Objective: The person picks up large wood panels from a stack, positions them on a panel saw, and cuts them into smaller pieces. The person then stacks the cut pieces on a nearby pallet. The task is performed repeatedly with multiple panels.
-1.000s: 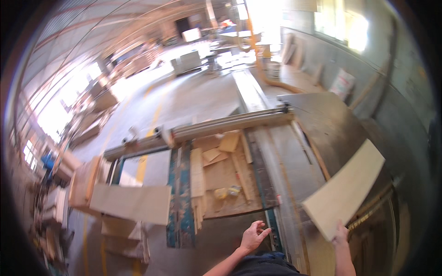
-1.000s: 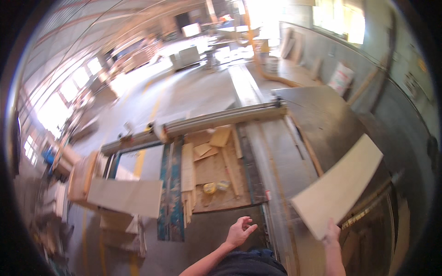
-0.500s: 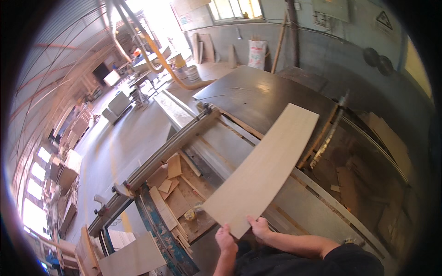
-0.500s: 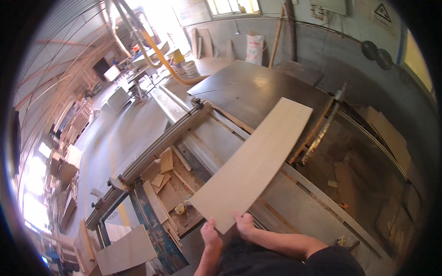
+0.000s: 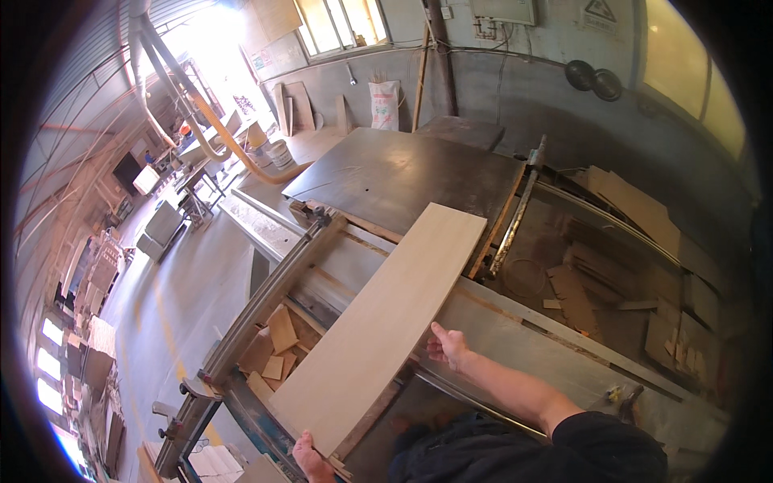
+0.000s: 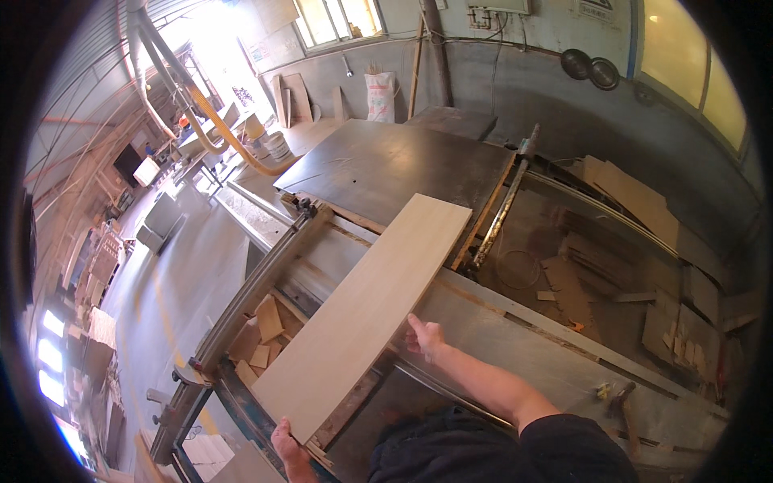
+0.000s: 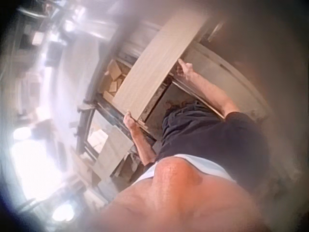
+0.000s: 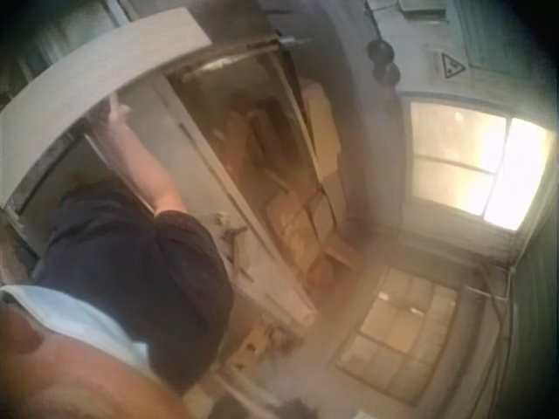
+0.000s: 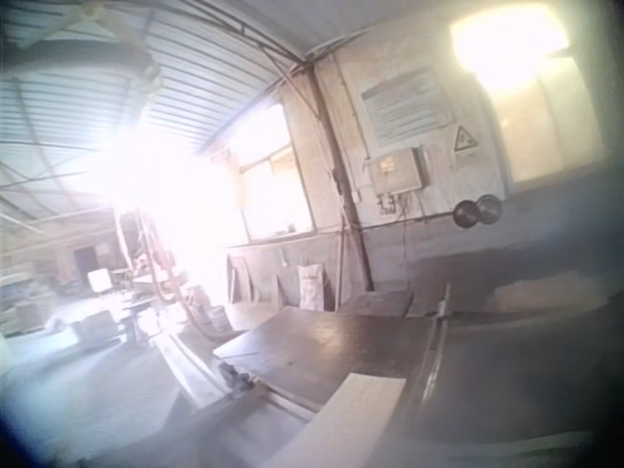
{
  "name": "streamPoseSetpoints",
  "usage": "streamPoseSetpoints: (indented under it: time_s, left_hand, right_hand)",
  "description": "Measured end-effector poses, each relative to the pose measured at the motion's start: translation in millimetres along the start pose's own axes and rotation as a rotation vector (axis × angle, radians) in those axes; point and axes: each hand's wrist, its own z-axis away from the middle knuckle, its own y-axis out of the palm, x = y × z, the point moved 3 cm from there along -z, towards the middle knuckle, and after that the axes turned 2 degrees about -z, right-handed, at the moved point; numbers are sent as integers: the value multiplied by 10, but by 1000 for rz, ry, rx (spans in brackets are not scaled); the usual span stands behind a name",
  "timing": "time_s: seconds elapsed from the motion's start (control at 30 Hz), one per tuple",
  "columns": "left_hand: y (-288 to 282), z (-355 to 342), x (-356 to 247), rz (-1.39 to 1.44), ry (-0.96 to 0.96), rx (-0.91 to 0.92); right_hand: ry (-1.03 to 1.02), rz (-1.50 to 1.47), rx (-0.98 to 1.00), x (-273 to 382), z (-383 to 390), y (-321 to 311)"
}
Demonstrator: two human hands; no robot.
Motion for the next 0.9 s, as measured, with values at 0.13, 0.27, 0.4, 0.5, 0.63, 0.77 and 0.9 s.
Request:
streamPoseSetpoints:
  time_s: [0.13, 0.27, 0.4, 0.5, 0.63, 0.77, 0.9]
  left_hand:
    - [-432, -242, -447, -71, 53, -86]
    - [-861, -511, -626, -174, 67, -126]
    - [-1205, -747, -719, -393, -65, -209]
    - [-1371, -1116, -552, -238, -94, -205]
    - [-1510, -1366, -270, -109, -124, -311]
    - [-1768, -1738, -70, -147, -65, -421]
    - [-1950, -2011, -51, -194, -40, -502]
  right_hand:
    - [26, -57, -18, 84, -231, 468]
    - [15, -92, 101, 26, -523, 758]
    - [-35, 80, 84, -55, -603, 1161]
    - [15, 178, 1, -79, -780, 1405]
    - [74, 318, -2, -36, -886, 1667]
    - [92, 384, 84, -23, -1037, 1976]
    - [107, 436, 88, -76, -1139, 2217]
